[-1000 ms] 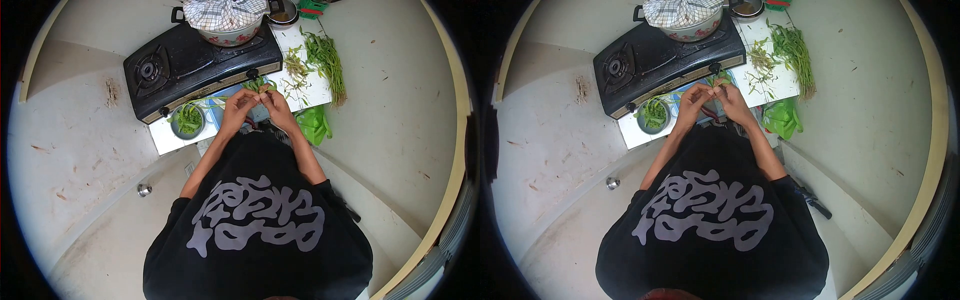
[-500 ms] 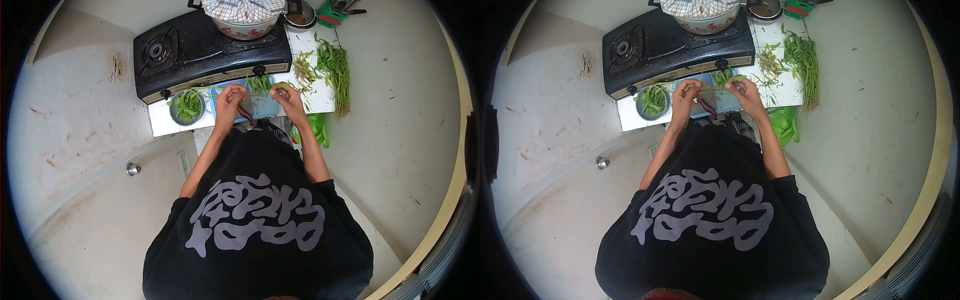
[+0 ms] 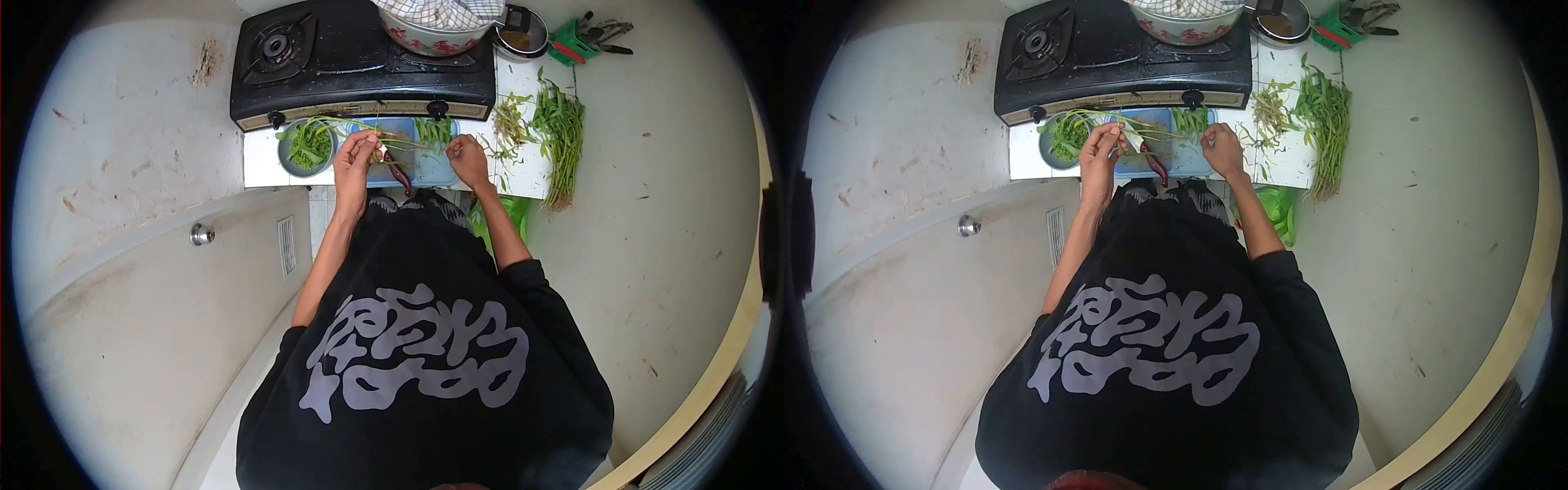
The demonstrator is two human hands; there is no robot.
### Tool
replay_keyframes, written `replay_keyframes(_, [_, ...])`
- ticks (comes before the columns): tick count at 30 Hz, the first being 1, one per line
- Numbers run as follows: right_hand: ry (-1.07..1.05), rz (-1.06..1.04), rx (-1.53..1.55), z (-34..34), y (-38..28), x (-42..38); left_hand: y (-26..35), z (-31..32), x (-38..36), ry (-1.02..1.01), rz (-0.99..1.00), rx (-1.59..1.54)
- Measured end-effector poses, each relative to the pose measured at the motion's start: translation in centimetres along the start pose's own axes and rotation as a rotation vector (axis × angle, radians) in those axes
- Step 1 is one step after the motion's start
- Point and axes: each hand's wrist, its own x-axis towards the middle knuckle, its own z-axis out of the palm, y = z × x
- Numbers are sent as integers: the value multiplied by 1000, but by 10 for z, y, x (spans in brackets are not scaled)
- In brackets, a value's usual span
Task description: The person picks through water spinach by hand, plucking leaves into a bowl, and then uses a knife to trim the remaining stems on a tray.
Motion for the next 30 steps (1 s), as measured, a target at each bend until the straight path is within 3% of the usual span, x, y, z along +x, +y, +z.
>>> replay_keyframes(8, [-30,-7,-245,28,10,14,2,-4,-7,54,19,-18])
replay_keyframes(15, [21,-59,-271,33,13,8,3,-4,-2,23,27,-4])
replay_keyframes(20, [75,-45,-77,20,1,-1,1,-1,6,-52,21,-7])
replay_keyframes(24, [41,-67,125,-3,-45,-9,0,1,13,-175,55,9])
replay_keyframes(26, [-89,38,463,-24,-89,-17,4,5,17,-204,48,39])
replay_keyframes(30, [-99,-11,786,-47,-149,-29,23,19,15,-285,46,132])
